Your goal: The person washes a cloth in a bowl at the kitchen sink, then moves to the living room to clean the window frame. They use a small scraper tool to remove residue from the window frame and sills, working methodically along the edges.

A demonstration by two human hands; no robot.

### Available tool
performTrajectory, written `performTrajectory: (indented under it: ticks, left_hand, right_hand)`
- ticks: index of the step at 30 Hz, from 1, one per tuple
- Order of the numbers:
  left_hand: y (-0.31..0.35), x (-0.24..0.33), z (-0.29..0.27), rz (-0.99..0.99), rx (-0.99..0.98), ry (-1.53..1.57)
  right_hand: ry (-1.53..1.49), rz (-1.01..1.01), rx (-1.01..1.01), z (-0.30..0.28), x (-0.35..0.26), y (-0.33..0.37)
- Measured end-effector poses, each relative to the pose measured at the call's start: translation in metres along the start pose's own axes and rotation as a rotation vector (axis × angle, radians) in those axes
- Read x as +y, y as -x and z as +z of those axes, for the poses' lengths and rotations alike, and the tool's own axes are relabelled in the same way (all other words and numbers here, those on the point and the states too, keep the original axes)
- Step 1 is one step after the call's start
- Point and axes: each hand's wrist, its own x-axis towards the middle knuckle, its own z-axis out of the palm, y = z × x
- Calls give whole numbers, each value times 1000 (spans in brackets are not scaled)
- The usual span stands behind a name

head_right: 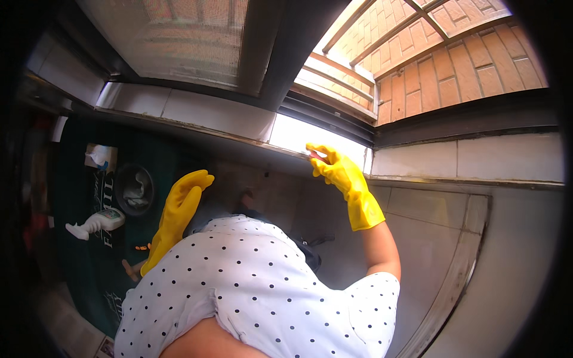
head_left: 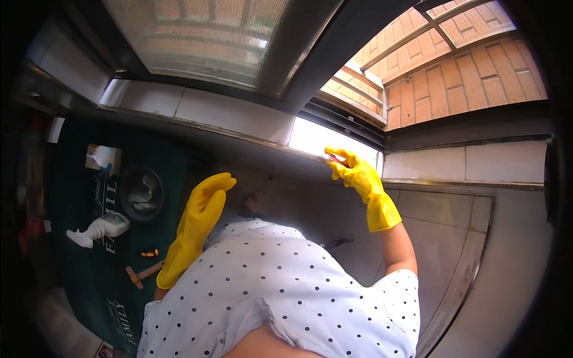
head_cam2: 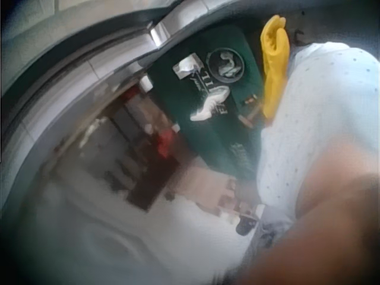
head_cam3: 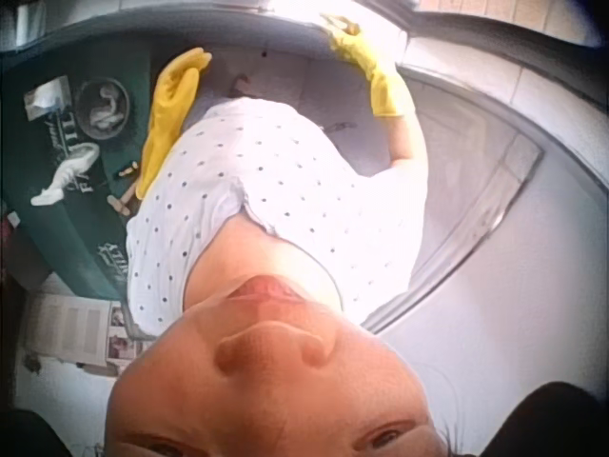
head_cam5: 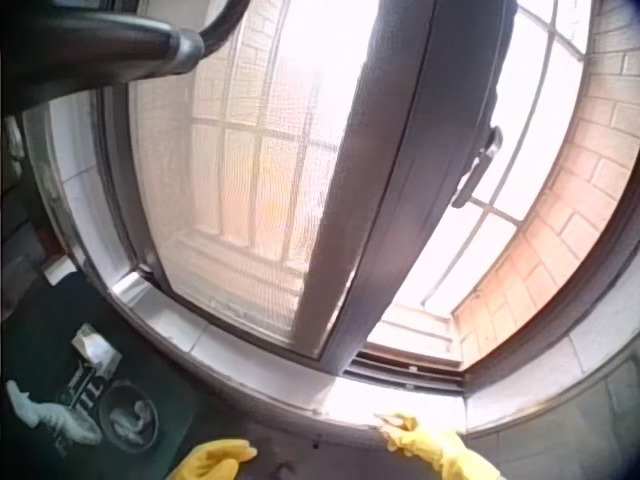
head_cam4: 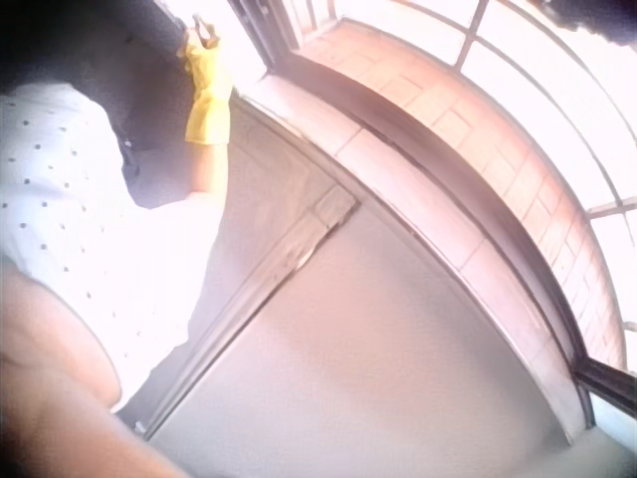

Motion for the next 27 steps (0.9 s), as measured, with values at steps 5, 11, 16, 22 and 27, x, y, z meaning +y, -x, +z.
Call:
performTrajectory:
  ticks: [5,11,16,22,27]
  left_hand:
    - [1,-9,17,39,35,-71]
    - [6,-4,19,36,126,-149]
    - [7,-13,15,40,192,-95]
    - [0,-12,6,100,225,-45]
    - [-14,-19,-15,94,230,-23]
  right_hand:
    - [-184,-106,-91,31,-16,-26]
    - [100,-487,-117,67,-22,-62]
    - [473,-775,29,102,-50,-92]
    - [555,-811,-30,92,-66,-94]
    - [415,-566,-162,57,-56,-90]
